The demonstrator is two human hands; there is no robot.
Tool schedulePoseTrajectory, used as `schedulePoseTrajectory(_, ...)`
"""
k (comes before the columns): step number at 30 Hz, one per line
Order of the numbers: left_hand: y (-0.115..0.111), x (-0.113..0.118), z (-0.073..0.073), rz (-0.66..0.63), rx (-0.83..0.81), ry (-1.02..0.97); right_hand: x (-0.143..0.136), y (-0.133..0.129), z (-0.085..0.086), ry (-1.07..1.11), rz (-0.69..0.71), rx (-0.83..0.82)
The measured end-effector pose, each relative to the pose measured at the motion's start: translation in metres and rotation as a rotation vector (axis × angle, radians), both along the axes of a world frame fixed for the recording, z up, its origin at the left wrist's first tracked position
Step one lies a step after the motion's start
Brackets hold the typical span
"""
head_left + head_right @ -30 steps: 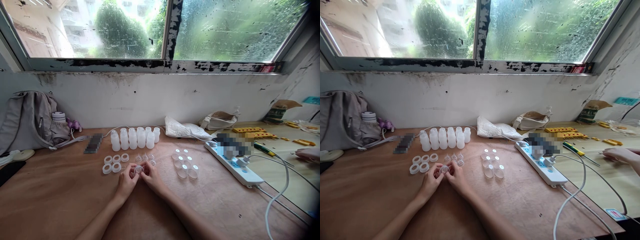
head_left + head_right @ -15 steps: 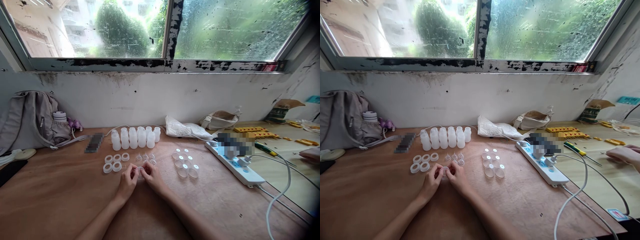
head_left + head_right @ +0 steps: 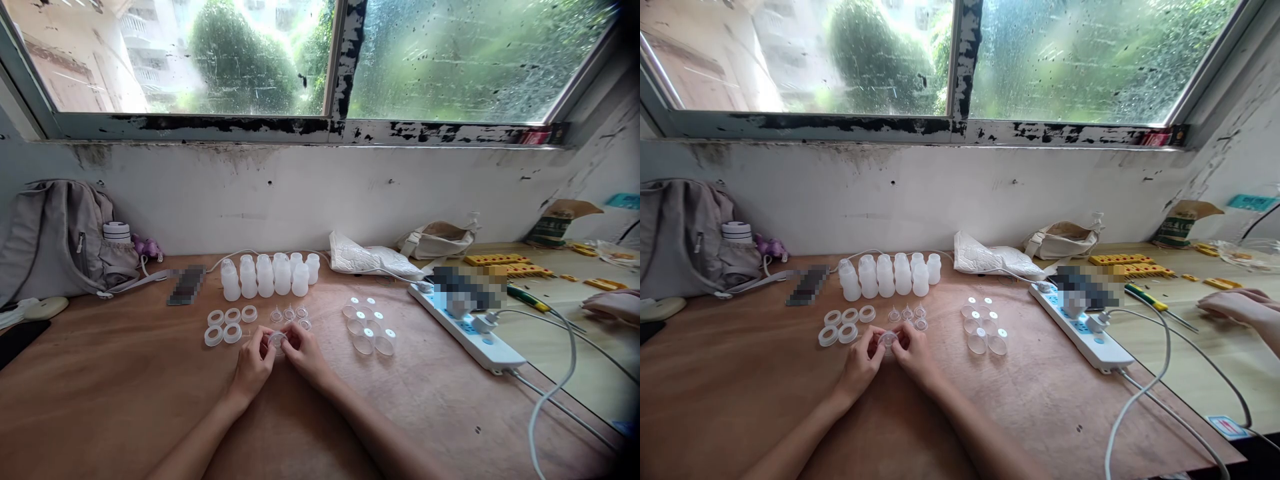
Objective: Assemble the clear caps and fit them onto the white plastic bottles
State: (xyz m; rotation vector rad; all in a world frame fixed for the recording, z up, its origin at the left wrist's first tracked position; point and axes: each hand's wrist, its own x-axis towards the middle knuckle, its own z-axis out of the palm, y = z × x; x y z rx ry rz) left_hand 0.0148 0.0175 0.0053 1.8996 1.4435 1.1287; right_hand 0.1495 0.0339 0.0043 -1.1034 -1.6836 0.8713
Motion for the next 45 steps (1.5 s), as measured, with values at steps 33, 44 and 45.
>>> schedulePoseTrajectory(33,0.007,-0.003,0.002,-0.152,-0.183,-0.322,0.008,0.013,-0.004,0.490,0.179,-0.406)
schedulePoseTrajectory(44,0.008,-0.004,0.002,-0.199,-0.113,-0.280,0.013,0.014,0.007,0.339,0.140,-0.282)
schedulePoseTrajectory(45,0.008,-0.005,0.001,-0.196,-0.112,-0.274,0.016,0.017,0.008,0.330,0.119,-0.269)
